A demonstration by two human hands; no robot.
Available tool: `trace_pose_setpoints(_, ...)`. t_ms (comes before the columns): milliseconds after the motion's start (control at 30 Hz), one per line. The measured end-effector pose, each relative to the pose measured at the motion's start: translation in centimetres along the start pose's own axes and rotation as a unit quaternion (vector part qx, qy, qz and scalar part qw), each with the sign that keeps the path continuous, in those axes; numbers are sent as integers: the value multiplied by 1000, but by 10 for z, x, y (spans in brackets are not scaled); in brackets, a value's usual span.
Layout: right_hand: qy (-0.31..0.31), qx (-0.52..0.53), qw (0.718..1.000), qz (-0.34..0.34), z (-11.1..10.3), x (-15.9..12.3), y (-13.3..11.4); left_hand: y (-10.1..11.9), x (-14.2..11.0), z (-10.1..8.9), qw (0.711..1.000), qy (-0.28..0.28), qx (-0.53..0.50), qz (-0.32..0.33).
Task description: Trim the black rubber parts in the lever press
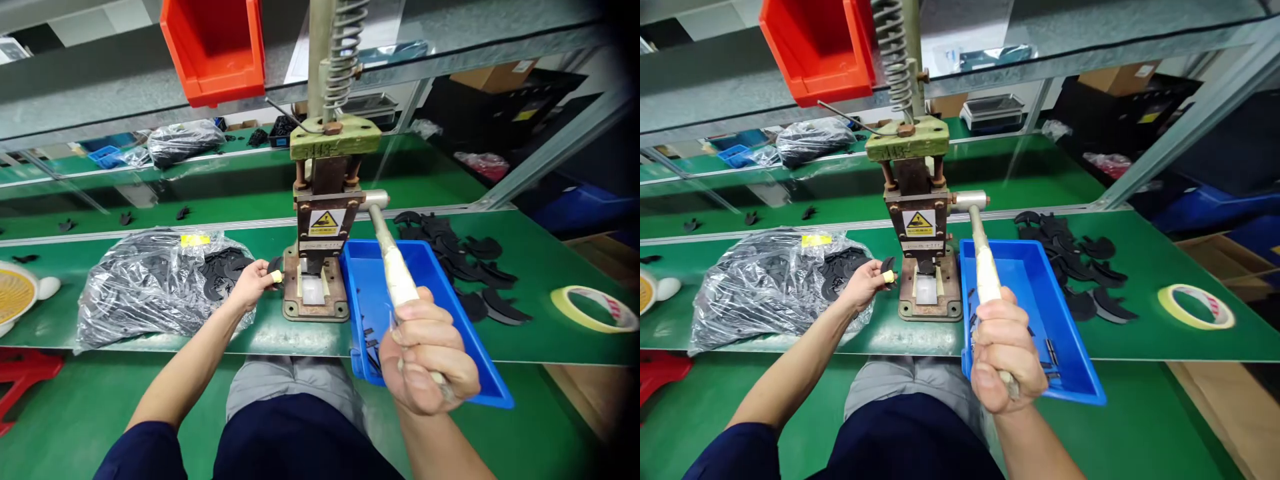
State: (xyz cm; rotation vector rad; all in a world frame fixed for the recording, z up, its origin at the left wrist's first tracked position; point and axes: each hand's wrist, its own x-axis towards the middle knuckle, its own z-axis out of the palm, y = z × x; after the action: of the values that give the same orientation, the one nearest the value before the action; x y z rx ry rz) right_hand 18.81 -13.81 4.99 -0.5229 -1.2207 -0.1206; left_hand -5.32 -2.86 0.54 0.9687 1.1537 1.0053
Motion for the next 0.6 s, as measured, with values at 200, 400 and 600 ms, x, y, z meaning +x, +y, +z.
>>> trace_pose_setpoints(200,-29,2,999,19,-7,-2,-1,-9,18,31,999,-31,27,0)
trace_pose_setpoints(400,-44,5,999,25,-11,-2,-1,-11,31,39,997,-32,56,-45)
trace_pose_setpoints(600,-39,-6,999,37,-10,-2,-3,-5,29,43,995,-21,65,-75)
